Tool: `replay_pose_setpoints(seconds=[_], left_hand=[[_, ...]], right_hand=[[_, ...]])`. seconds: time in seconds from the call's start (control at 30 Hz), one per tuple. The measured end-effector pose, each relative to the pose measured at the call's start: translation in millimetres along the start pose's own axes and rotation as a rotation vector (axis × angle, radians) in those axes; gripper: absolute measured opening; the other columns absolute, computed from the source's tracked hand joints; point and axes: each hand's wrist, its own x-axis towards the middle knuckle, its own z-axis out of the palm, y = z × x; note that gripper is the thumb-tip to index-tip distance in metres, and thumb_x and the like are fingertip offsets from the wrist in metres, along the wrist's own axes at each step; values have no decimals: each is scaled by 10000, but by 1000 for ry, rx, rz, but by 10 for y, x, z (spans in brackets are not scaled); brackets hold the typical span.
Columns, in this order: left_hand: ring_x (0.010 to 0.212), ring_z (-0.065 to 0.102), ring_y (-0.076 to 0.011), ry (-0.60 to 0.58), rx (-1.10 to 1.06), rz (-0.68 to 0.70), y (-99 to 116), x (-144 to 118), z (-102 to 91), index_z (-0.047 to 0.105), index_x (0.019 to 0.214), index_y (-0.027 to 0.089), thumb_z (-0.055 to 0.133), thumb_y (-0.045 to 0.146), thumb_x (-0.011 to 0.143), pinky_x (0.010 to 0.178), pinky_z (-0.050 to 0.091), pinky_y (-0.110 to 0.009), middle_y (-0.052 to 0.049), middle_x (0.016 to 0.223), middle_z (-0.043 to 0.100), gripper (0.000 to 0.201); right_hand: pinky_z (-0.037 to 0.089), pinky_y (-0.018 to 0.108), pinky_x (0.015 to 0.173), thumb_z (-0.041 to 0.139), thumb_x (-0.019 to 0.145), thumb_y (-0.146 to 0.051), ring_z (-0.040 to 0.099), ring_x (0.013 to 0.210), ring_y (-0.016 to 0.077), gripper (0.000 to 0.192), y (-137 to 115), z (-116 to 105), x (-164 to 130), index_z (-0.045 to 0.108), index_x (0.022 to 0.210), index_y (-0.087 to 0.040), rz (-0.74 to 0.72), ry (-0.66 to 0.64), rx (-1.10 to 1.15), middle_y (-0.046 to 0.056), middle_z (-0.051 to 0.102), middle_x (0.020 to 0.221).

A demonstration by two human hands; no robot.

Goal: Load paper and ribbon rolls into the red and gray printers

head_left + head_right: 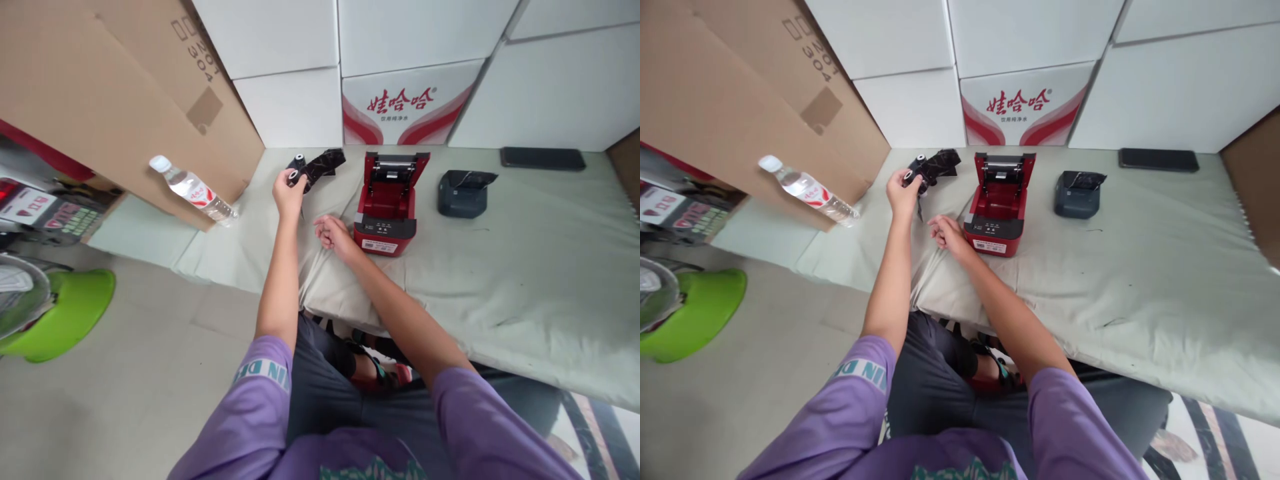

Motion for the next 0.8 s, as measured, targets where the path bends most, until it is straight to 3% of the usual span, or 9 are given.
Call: replay_pose_setpoints(seconds=[0.13,0.33,0.47,0.67,0.8], left_hand=[[1183,783,-272,13,149,35,140,174,257,734,1091,222,780,152,863,1166,585,-392,-84,1162,840,243],[1381,671,-358,-238,208,164,261,107,536,723,1028,225,801,45,789,1324,440,-511,-129,1219,782,309],[1408,656,-351,-351,176,158,206,117,549,760,990,205,751,-75,689,1329,425,-476,-141,1301,741,412],[1226,761,-284,-463,86,100,193,237,473,762,1250,202,668,-101,672,1190,554,-442,-97,1209,805,659],[1237,762,-285,-522,59,137,188,230,485,780,1227,194,661,-106,638,1208,544,-442,-97,1203,819,671]], right_hand=[[195,203,433,614,1035,-525,335,463,61,335,21,-5,-6,642,965,-199,-13,-11,2,-39,588,677],[197,200,422,614,1041,-542,338,458,61,341,51,-14,22,592,943,-216,-8,-12,5,-47,582,671],[217,191,423,632,1037,-531,361,466,59,331,24,-10,3,602,961,-210,-19,-15,-10,-47,599,681],[219,189,420,510,1075,-348,364,443,59,237,-42,28,-43,644,971,-182,-18,-4,-13,-43,602,671],[216,185,421,499,1076,-323,372,443,58,228,-49,34,-53,643,972,-180,-14,-1,-18,-45,599,671]])
